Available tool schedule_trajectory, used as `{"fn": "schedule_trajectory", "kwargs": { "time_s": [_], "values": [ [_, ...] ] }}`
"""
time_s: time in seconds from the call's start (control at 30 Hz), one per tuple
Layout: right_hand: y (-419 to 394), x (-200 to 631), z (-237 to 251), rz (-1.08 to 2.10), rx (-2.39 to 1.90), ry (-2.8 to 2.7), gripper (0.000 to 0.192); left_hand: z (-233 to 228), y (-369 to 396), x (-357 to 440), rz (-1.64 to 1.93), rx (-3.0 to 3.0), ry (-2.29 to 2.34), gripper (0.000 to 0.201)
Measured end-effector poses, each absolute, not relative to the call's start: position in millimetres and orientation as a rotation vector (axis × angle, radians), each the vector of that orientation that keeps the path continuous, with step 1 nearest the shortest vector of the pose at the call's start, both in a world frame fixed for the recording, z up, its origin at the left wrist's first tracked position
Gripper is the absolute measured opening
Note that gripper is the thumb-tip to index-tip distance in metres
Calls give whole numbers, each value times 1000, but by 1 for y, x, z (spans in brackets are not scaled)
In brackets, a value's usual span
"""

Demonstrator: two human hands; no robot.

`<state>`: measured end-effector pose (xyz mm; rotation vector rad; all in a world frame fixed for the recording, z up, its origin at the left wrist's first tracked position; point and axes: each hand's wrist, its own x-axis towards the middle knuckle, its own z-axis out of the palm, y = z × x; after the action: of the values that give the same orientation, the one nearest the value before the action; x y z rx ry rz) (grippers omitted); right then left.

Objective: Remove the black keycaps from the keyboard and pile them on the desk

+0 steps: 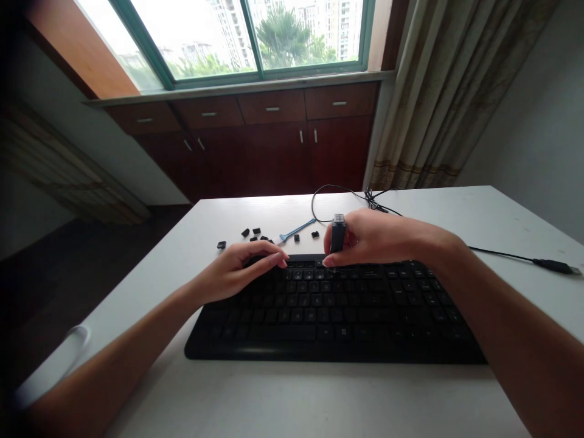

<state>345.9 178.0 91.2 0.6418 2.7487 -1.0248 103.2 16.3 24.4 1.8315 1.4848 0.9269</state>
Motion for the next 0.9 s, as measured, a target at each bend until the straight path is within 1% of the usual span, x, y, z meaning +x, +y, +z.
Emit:
{"fn": "schedule_trajectory", "kwargs": {
  "time_s": [0.17, 0.43, 0.9],
  "values": [
    [178, 344, 91, -1101, 630, 2832, 38, 25, 17, 102, 923, 1835, 1480, 25],
    [177, 345, 88, -1095, 645, 2801, 44, 25, 17, 103, 918, 1817, 1485, 24],
    [184, 348, 88, -1049, 620, 2839, 38, 24, 16, 102, 912, 1808, 1481, 23]
  ]
}}
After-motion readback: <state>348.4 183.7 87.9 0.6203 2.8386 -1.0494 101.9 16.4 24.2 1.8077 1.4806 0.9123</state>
